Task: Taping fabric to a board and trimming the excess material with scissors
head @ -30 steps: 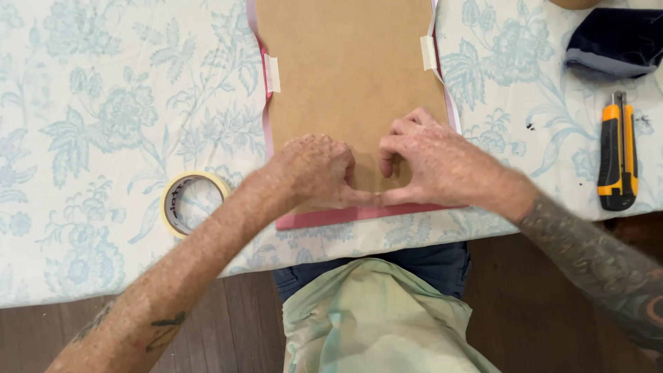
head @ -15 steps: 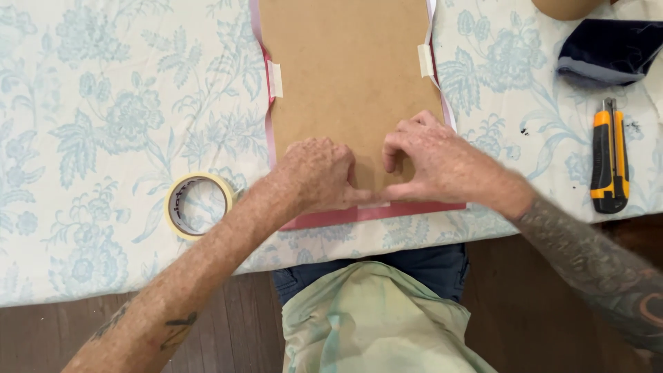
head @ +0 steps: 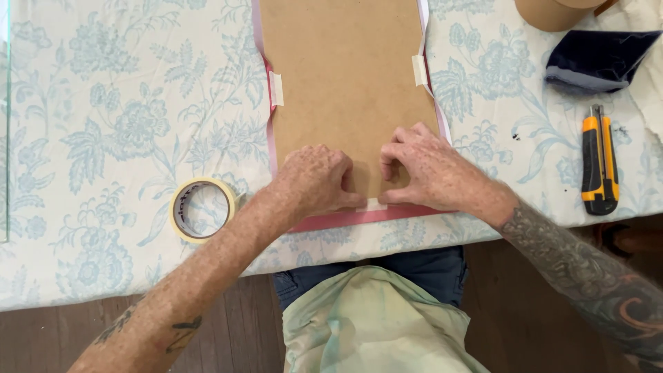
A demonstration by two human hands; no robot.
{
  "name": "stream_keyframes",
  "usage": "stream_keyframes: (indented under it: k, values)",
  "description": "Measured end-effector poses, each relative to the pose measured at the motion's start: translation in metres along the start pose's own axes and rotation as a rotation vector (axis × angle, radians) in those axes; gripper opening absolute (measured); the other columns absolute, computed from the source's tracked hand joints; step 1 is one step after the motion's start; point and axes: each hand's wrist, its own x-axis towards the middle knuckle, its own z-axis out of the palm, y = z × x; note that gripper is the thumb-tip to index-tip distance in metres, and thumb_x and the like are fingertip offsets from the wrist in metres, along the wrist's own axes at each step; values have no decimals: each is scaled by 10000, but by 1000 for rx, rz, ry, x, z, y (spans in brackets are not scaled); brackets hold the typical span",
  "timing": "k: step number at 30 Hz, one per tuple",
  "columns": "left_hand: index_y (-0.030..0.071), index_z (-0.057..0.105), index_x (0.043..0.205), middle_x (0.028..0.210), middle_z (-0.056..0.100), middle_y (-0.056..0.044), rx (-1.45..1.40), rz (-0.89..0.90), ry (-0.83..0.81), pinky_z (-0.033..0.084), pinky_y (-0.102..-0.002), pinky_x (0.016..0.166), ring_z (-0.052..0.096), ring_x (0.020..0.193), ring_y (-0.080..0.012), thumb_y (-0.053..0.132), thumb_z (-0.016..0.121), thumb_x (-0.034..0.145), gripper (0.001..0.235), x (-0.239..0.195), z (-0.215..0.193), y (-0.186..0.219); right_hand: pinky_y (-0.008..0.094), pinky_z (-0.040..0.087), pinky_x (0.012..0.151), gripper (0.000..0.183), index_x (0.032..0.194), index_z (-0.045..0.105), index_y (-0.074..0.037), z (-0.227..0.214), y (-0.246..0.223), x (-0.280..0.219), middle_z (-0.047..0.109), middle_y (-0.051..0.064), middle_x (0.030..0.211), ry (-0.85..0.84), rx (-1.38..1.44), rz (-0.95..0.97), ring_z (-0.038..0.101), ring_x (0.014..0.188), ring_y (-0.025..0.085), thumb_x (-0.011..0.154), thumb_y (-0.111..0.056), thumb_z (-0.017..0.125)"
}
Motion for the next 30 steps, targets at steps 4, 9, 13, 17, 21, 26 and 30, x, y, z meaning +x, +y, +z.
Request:
stream_keyframes:
  k: [4, 9, 13, 17, 21, 26, 30]
  values:
    - [227, 777, 839, 865, 785, -91, -35, 19, 1, 617, -490, 816, 764, 978, -343, 546, 711, 766, 334, 11, 15, -12, 508, 476, 1018, 293, 870, 648, -251, 2, 9, -1, 567, -7, 1004, -8, 12, -51, 530, 1195, 244, 725, -405, 850]
    - [222, 761, 827, 847, 786, -79, -26, 37, 18, 625, -483, 796, 771, 949, -332, 568, 684, 766, 359, 6, 12, -9, 486, 482, 1008, 307, 864, 660, -244, -1, 0, -4, 592, -17, 976, 0, 71, -26, 550, 1161, 225, 756, -467, 840]
    - [200, 767, 825, 854, 783, -127, -49, 21, 28, 619, -498, 805, 768, 953, -362, 571, 707, 738, 386, 3, 9, -6, 487, 473, 1013, 300, 875, 666, -257, 2, 0, -4, 573, -15, 1006, 23, 14, -10, 534, 1174, 230, 723, -437, 851]
    - [225, 733, 844, 802, 773, -33, -86, 87, 71, 616, -444, 730, 780, 860, -295, 424, 726, 762, 215, 0, 20, -18, 454, 480, 1035, 281, 963, 690, -258, 0, 5, -8, 619, -7, 1037, -13, 50, -29, 569, 1173, 217, 759, -375, 843]
    - [194, 704, 923, 796, 751, -44, -156, 166, 247, 608, -451, 689, 760, 795, -294, 336, 745, 803, 191, -34, 27, -13, 452, 500, 1055, 304, 1077, 704, -182, -26, -6, -26, 701, 77, 1117, 5, 163, 18, 629, 1204, 258, 826, -329, 795]
    - [153, 702, 1234, 1030, 762, 30, -1316, 22, -70, 546, -164, 755, 686, 846, -37, 287, 777, 853, 410, -117, 62, 59, 329, 523, 885, 212, 1028, 753, -147, -49, 23, -20, 788, -9, 1039, 221, 138, -106, 721, 959, 149, 872, -291, 738]
    - [88, 540, 1478, 1407, 674, -124, -1990, 15, -189, 565, -285, 1054, 681, 1209, -161, 124, 781, 848, 675, -112, 152, 76, 363, 518, 916, 345, 1195, 719, -76, -90, 36, 34, 749, 79, 1126, 344, 40, -172, 700, 1026, 199, 961, -322, 660]
